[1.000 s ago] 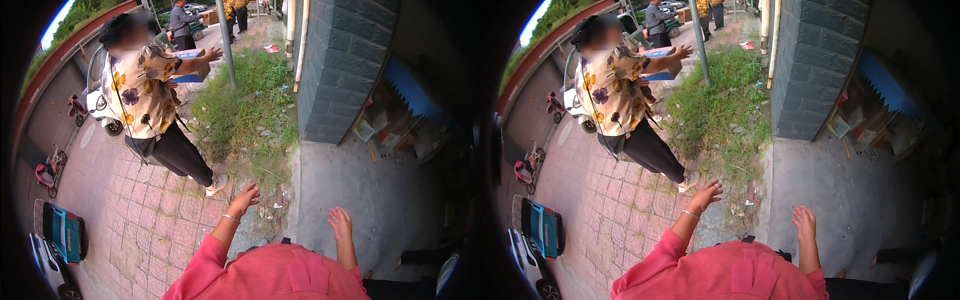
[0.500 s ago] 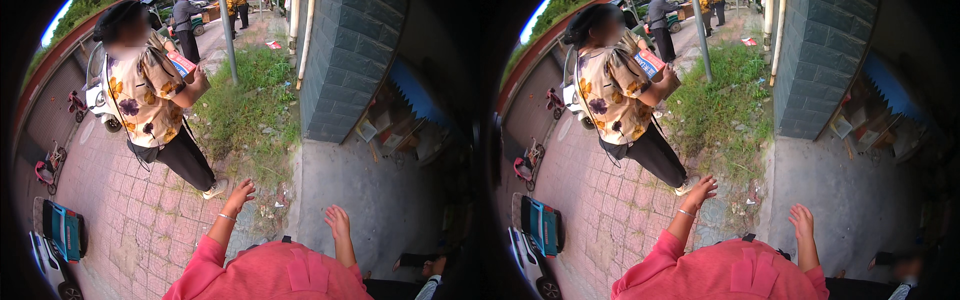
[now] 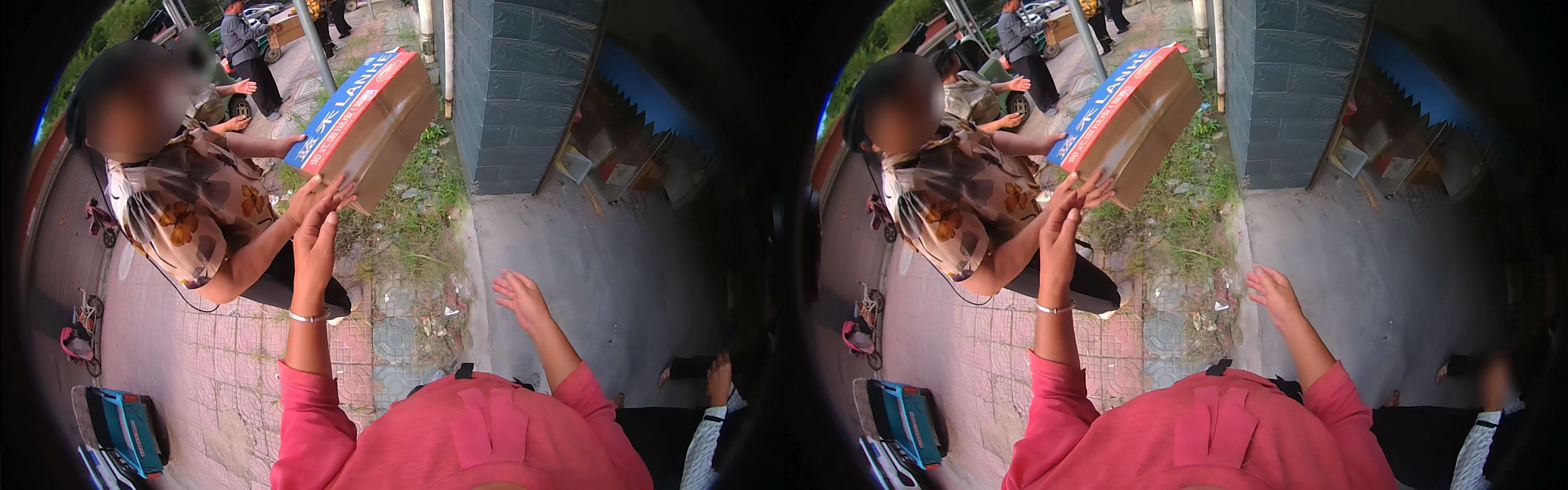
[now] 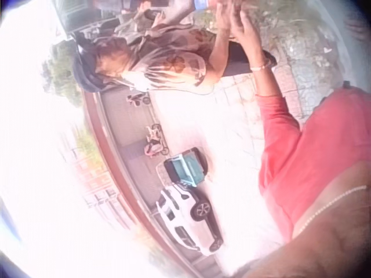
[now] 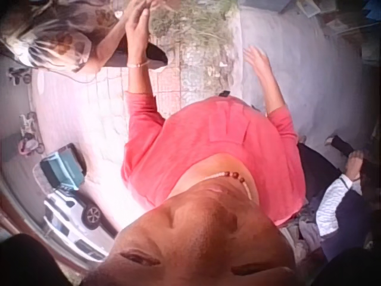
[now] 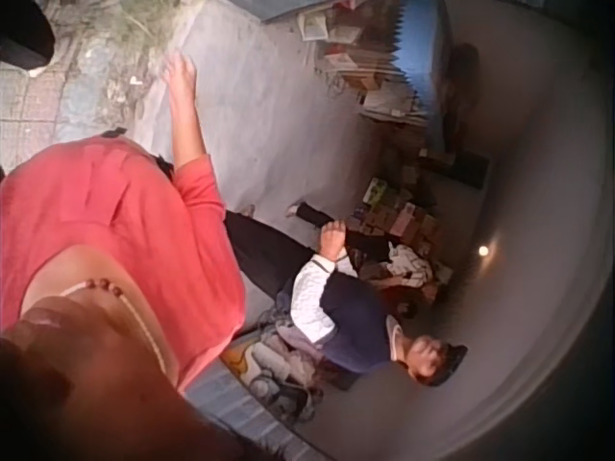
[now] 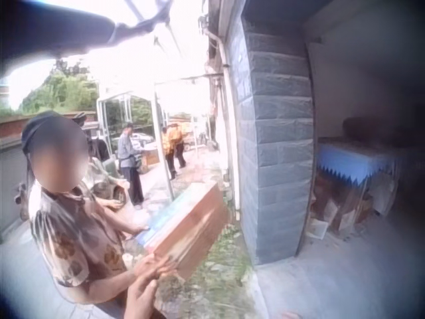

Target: The person unloads various cardboard boxes from another person and passes them to a third person standing at a doorway.

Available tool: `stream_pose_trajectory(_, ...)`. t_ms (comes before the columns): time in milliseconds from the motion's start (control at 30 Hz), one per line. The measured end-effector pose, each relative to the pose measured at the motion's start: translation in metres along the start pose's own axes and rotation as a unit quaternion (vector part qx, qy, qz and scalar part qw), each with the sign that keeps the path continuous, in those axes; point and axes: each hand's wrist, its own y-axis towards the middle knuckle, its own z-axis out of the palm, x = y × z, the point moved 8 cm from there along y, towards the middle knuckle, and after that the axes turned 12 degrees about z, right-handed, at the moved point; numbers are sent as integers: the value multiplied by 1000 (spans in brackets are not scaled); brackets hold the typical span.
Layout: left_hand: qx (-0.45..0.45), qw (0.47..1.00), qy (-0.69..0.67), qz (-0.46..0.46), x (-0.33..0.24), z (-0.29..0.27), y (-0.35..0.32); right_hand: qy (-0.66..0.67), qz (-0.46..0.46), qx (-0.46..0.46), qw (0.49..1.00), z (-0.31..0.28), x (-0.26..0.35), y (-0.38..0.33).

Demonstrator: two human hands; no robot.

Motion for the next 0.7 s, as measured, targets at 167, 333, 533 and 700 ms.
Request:
stream_pose_trajectory(167,138,934,320,83,-14,0,85,-10,46,82,995,49,-37,41)
stream_pose_trajectory(333,434,789,435,-6,23,37,97,146,24,212,966,125,-61,73)
stream_pose_trajectory(533,461,861,201,-75,17,95,69,206,4,222,953,67,-96,35)
stream_pose_trajectory(700,473,871,-5,-129,-16,187,14,316,-75,102,940,8,-107,-35)
